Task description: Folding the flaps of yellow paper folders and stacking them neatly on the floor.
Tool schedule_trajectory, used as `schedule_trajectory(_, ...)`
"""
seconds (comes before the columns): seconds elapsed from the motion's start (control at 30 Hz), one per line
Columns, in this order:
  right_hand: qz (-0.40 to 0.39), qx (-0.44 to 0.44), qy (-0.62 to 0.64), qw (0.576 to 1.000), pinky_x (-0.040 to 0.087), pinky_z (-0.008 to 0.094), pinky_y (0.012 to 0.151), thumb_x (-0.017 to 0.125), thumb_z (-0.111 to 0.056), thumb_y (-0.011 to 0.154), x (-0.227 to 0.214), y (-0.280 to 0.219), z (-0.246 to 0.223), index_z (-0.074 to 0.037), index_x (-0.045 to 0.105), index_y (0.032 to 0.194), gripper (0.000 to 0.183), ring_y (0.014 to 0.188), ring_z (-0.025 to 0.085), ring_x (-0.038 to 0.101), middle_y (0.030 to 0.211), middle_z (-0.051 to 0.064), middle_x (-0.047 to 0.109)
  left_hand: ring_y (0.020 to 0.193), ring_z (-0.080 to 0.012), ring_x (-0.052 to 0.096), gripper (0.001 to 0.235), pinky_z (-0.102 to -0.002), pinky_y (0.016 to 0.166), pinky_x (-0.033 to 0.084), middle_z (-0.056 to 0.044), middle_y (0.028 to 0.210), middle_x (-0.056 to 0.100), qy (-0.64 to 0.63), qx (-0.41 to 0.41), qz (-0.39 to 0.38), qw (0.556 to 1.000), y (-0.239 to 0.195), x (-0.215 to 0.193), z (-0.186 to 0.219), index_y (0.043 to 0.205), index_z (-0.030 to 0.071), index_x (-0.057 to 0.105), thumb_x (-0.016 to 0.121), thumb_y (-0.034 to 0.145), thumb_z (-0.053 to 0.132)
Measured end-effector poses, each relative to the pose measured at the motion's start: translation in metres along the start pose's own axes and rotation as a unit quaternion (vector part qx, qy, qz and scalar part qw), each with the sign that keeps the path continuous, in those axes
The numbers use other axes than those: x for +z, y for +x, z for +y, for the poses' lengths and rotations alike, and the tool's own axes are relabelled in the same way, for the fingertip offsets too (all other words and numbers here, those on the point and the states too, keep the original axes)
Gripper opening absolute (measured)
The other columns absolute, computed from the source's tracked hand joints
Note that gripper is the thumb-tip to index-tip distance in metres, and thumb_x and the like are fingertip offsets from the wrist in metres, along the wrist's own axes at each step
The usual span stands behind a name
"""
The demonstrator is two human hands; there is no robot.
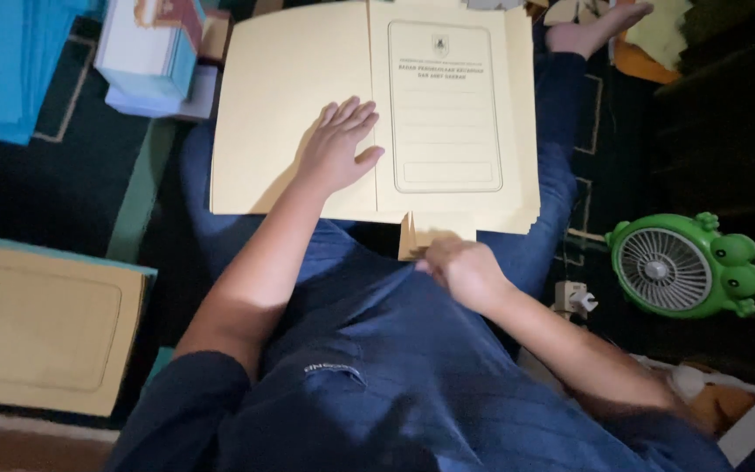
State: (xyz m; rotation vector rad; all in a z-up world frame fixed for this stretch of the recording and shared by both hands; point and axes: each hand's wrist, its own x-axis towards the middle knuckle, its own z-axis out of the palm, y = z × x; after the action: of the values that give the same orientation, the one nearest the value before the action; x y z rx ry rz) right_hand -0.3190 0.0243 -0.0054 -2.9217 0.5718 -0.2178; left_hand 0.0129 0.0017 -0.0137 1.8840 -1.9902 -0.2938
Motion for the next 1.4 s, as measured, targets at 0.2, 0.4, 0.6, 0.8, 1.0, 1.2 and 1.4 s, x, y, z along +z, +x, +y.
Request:
schedule_trajectory(0.2, 0.135, 0.086, -0.181, 0.97, 0.047, 0.04, 0.061, 0.063, -0.043, 0.104, -0.043, 0.063, 0.004, -0.022, 0.059, 0.081, 0.031, 0.074, 0.022, 0.059, 0.076, -0.002, 0.048, 0.152, -0.028, 0.038, 0.059, -0.049, 0.125, 0.025, -0.006, 0.158, 0.051, 0.014, 0.008, 0.032, 0.999, 0.001, 0.004, 0.0, 0.148, 0.01, 0.059, 0.06, 0.1, 0.045)
schedule_trajectory(0.4, 0.017, 0.237, -0.029, 0.971, 0.053, 0.048, 0.062, 0.06, -0.045, 0.099, 0.027, 0.029, -0.028, -0.014, 0.067, 0.076, 0.039, 0.077, 0.033, 0.068, 0.074, 0.008, 0.064, 0.153, -0.0287, 0.034, 0.061, -0.05, 0.127, 0.019, -0.01, 0.161, 0.048, -0.029, 0.002, 0.016, 0.999, -0.005, -0.003, 0.002, 0.15, 0.006, 0.056, 0.059, 0.103, 0.045)
schedule_trajectory(0.6, 0.026, 0.379, 0.304, 0.874, 0.035, 0.03, 0.068, 0.06, -0.038, 0.105, -0.069, 0.033, 0.002, -0.015, 0.057, 0.076, 0.037, 0.073, 0.009, 0.046, 0.073, -0.004, 0.05, 0.154, -0.0303, 0.025, 0.063, -0.05, 0.126, 0.012, -0.011, 0.164, 0.038, -0.026, 0.021, 0.004, 0.999, 0.0, 0.002, 0.001, 0.154, 0.003, 0.046, 0.046, 0.107, 0.045)
schedule_trajectory(0.8, 0.027, 0.501, 0.096, 0.86, 0.04, 0.056, 0.105, 0.057, -0.037, 0.105, -0.052, 0.028, 0.09, 0.002, 0.05, 0.143, 0.055, 0.124, 0.048, 0.041, 0.138, 0.026, 0.045, 0.154, -0.0287, 0.025, 0.064, -0.05, 0.126, 0.013, -0.009, 0.164, 0.039, -0.014, 0.02, 0.008, 1.0, -0.001, 0.005, -0.002, 0.154, 0.005, 0.046, 0.048, 0.106, 0.047)
schedule_trajectory(1.0, 0.057, 0.477, 0.126, 0.868, 0.035, 0.056, 0.108, 0.057, -0.041, 0.104, -0.036, 0.031, 0.094, -0.002, 0.054, 0.138, 0.052, 0.123, 0.047, 0.038, 0.134, 0.025, 0.043, 0.153, -0.0299, 0.029, 0.065, -0.05, 0.125, 0.017, -0.01, 0.162, 0.043, -0.017, 0.03, 0.028, 0.999, 0.004, 0.01, -0.006, 0.15, 0.004, 0.052, 0.057, 0.103, 0.049)
schedule_trajectory(1.2, 0.146, 0.382, 0.162, 0.898, 0.042, 0.053, 0.1, 0.061, -0.032, 0.103, -0.044, 0.027, 0.097, -0.003, 0.06, 0.133, 0.042, 0.121, 0.039, 0.048, 0.126, 0.023, 0.055, 0.153, -0.0305, 0.028, 0.064, -0.05, 0.125, 0.015, -0.012, 0.162, 0.042, -0.03, 0.024, 0.021, 0.999, 0.001, 0.006, -0.004, 0.15, 0.003, 0.052, 0.058, 0.103, 0.047)
schedule_trajectory(1.4, 0.226, 0.218, 0.852, 0.419, 0.056, 0.043, 0.084, 0.043, -0.065, 0.095, -0.054, 0.058, 0.084, -0.008, 0.074, 0.064, 0.072, 0.054, 0.031, 0.063, 0.057, 0.016, 0.063, 0.15, -0.0322, 0.035, 0.046, -0.052, 0.124, 0.021, -0.012, 0.157, 0.049, -0.008, 0.053, 0.076, 0.996, 0.001, 0.019, -0.009, 0.145, 0.002, 0.058, 0.048, 0.109, 0.028)
